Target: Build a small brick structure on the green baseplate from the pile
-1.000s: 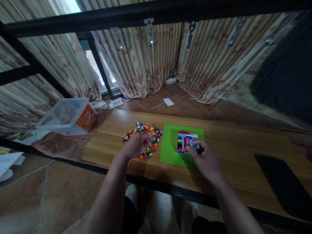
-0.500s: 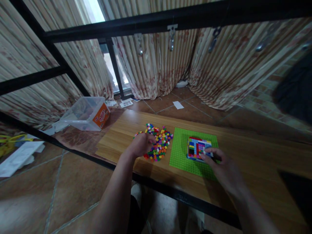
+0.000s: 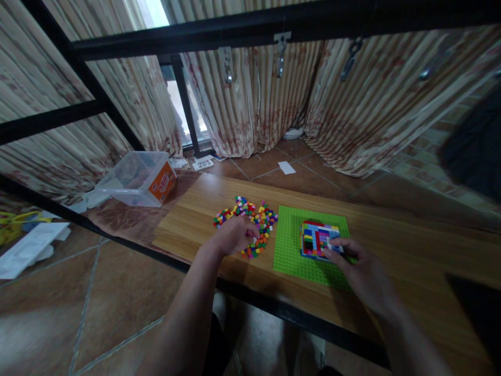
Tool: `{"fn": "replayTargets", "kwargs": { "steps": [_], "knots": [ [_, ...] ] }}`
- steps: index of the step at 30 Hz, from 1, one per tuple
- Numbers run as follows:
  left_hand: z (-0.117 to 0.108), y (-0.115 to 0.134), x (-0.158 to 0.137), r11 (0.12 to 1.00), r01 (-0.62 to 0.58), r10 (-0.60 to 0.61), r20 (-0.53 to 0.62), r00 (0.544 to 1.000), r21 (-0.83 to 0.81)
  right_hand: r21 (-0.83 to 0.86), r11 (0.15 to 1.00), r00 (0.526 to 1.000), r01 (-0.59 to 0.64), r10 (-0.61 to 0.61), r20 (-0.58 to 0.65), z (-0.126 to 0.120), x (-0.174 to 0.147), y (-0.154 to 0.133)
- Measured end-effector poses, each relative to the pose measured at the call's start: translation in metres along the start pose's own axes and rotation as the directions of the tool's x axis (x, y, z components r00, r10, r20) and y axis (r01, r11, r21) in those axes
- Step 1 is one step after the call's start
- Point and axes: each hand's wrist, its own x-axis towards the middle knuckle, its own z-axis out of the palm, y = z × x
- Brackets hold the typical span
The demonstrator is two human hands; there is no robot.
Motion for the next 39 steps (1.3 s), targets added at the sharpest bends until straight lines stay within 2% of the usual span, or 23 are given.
{"fn": "replayTargets", "kwargs": {
  "steps": [8, 12, 17, 26, 30, 33, 39],
  "knots": [
    [-0.004, 0.000, 0.000, 0.999, -0.038, 0.038, -0.064, 0.997, 0.001, 0.016, 1.000, 1.000, -0.005, 0.005, -0.016, 0.001, -0.001, -0.002],
    [-0.002, -0.002, 0.000, 1.000, -0.013, 0.013, -0.046, 0.999, -0.001, 0.034, 0.999, 1.000, 0.017, -0.016, -0.016, 0.001, -0.001, -0.002],
    [0.003, 0.000, 0.003, 0.997, -0.020, 0.019, 0.017, 1.000, 0.072, 0.026, 1.000, 1.000, 0.018, -0.017, -0.010, 0.001, -0.002, -0.002],
    [0.002, 0.008, 0.007, 0.995, -0.005, 0.010, -0.044, 0.999, 0.102, 0.033, 0.998, 0.999, 0.047, -0.046, -0.026, 0.002, -0.002, -0.006],
    [0.003, 0.021, 0.010, 0.996, -0.087, 0.085, -0.133, 0.988, -0.015, 0.035, 0.998, 0.998, 0.052, -0.051, -0.026, 0.002, -0.002, -0.006],
    [0.015, 0.035, 0.014, 0.975, -0.161, 0.128, -0.204, 0.971, -0.154, 0.046, 0.996, 0.997, 0.075, -0.074, -0.024, 0.003, -0.002, -0.005],
    [0.049, 0.065, 0.015, 0.931, -0.178, 0.121, -0.191, 0.974, -0.319, 0.061, 0.994, 0.996, 0.089, -0.087, -0.024, 0.004, -0.002, -0.004]
  ]
}}
